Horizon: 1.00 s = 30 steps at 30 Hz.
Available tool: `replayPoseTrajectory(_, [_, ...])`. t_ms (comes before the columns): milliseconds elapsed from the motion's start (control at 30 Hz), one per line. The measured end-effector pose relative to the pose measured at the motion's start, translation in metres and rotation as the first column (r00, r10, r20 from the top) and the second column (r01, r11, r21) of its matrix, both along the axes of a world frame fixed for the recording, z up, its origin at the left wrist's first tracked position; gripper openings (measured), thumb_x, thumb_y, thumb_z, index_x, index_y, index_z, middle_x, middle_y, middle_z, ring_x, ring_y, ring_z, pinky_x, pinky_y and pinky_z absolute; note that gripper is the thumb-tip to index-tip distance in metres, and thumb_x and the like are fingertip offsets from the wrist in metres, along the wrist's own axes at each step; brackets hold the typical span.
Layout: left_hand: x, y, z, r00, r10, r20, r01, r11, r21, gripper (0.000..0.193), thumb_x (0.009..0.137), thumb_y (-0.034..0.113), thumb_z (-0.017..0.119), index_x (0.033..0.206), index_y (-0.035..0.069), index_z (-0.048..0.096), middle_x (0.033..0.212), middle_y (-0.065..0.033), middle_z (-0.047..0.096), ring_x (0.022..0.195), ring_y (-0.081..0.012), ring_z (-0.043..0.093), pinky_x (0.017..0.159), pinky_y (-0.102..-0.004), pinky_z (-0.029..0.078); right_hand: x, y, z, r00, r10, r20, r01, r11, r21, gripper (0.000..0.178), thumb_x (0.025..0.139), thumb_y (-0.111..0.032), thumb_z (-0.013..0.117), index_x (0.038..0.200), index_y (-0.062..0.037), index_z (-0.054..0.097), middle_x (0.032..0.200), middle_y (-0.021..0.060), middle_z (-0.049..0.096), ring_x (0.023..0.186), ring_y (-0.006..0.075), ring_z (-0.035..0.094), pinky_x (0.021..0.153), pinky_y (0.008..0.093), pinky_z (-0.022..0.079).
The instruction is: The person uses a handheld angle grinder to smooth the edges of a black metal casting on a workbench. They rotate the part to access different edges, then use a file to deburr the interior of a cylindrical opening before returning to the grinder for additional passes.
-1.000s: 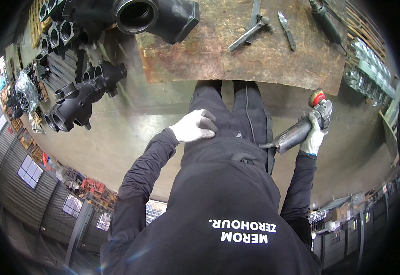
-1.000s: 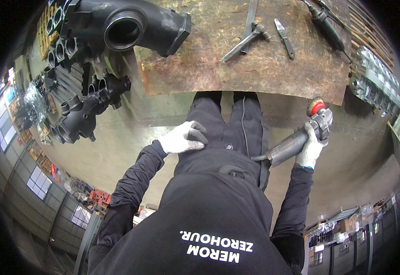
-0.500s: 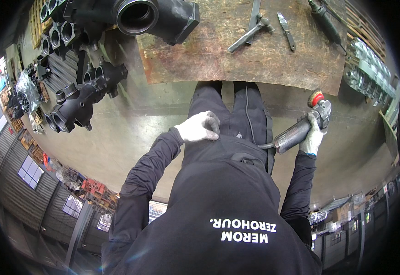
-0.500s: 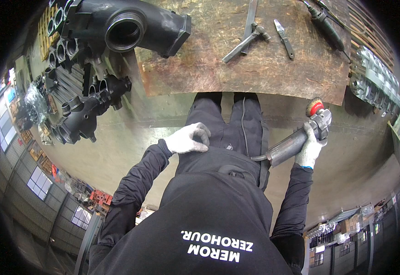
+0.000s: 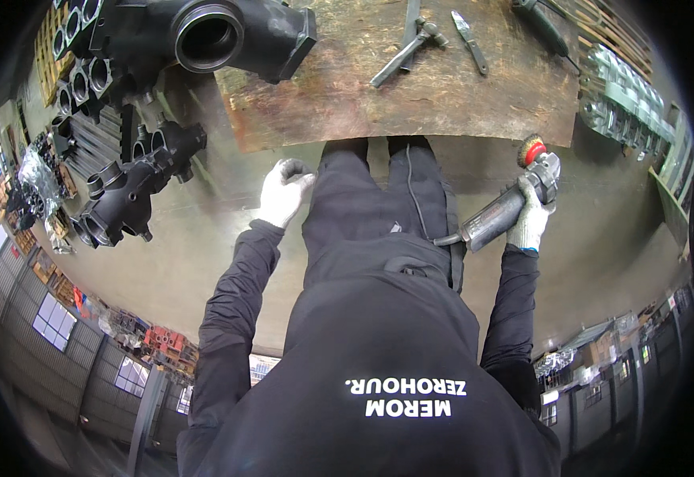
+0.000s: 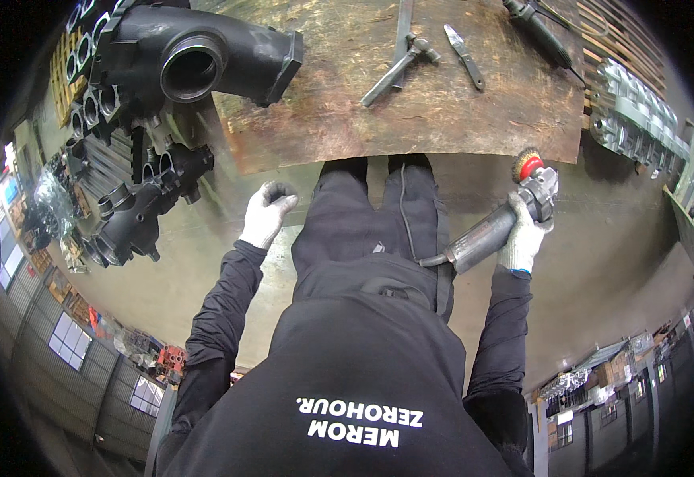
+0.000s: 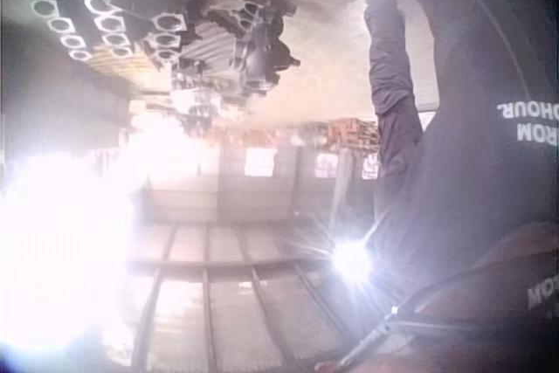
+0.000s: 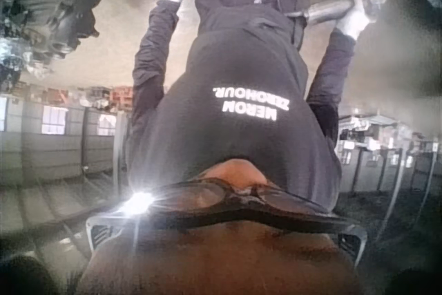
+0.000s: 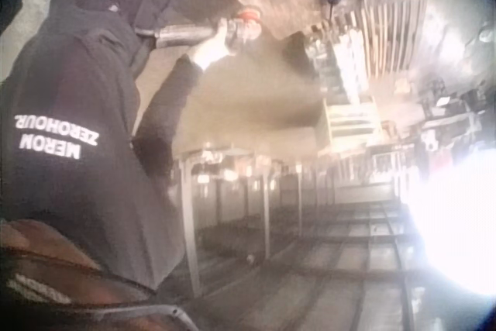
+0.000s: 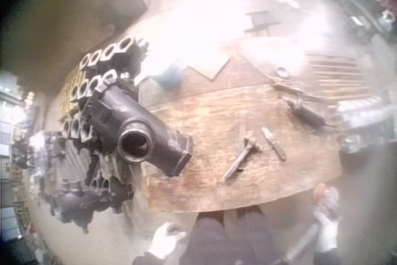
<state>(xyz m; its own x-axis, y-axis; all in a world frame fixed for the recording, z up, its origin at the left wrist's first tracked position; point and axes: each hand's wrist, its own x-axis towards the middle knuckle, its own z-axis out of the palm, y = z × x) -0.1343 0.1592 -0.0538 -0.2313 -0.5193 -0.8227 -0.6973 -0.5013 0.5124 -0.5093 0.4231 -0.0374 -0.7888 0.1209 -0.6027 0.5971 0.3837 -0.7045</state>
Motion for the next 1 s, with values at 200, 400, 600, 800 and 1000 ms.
replayPoseTrajectory(200, [-0.055, 0.014, 0.059, 0.67, -0.697, -0.255, 0.663, 0.717, -0.216, 0.03, 0.081, 0.026, 0.082, 0.108, 0.015, 0.08, 0.118, -0.0085, 0.065, 0.12, -0.0296, 0.058, 0.108, -0.0439, 0.045, 0.0, 0.003, -0.002, 0.999, -0.008, -0.038, 0.008, 1.0, 0.013, 0.089, 0.072, 0.002, 0.087, 0.144, -0.0029, 0.034, 0.12, 0.0177, 0.06, 0.09, 0.0275, 0.069, 0.077, 0.041, 0.062])
replayPoseTrajectory(400, [-0.103, 0.033, 0.073, 0.445, -0.778, -0.443, 0.785, 0.577, -0.224, 0.023, 0.078, 0.026, 0.083, 0.098, 0.016, 0.082, 0.117, -0.009, 0.067, 0.117, -0.0309, 0.058, 0.103, -0.0422, 0.047, 0.002, 0.003, 0.004, 1.0, 0.005, -0.004, -0.005, 0.999, -0.051, 0.085, 0.074, 0.006, 0.084, 0.144, -0.0036, 0.035, 0.118, 0.0193, 0.061, 0.083, 0.0296, 0.071, 0.071, 0.0435, 0.064])
replayPoseTrajectory(600, [-0.107, 0.043, 0.069, 0.383, -0.812, -0.441, 0.801, 0.529, -0.279, 0.02, 0.075, 0.024, 0.083, 0.092, 0.014, 0.082, 0.109, -0.0086, 0.07, 0.107, -0.0307, 0.063, 0.095, -0.0407, 0.052, 0.009, 0.002, 0.01, 0.999, -0.039, 0.006, 0.039, 0.998, -0.057, 0.082, 0.077, 0.003, 0.082, 0.142, -0.0078, 0.034, 0.116, 0.0202, 0.06, 0.08, 0.0356, 0.071, 0.071, 0.0487, 0.066])
replayPoseTrajectory(800, [-0.115, 0.059, 0.064, 0.36, -0.815, -0.454, 0.835, 0.499, -0.234, 0.01, 0.075, 0.021, 0.079, 0.079, 0.011, 0.076, 0.103, -0.0085, 0.068, 0.103, -0.0307, 0.063, 0.091, -0.0413, 0.051, 0.006, 0.007, 0.009, 0.998, -0.035, 0.06, 0.041, 0.995, -0.093, 0.081, 0.076, 0.004, 0.081, 0.142, -0.0087, 0.034, 0.117, 0.0193, 0.059, 0.082, 0.0359, 0.071, 0.074, 0.0503, 0.066])
replayPoseTrajectory(1000, [-0.115, 0.041, 0.056, 0.68, -0.652, -0.335, 0.538, 0.754, -0.376, 0.013, 0.083, 0.016, 0.076, 0.09, 0.007, 0.071, 0.105, -0.0103, 0.067, 0.103, -0.0318, 0.064, 0.093, -0.0419, 0.051, 0.006, 0.007, 0.01, 0.995, -0.063, 0.081, 0.07, 0.993, -0.096, 0.084, 0.076, 0.003, 0.082, 0.144, -0.0073, 0.033, 0.121, 0.0205, 0.058, 0.088, 0.0367, 0.071, 0.075, 0.0514, 0.066])
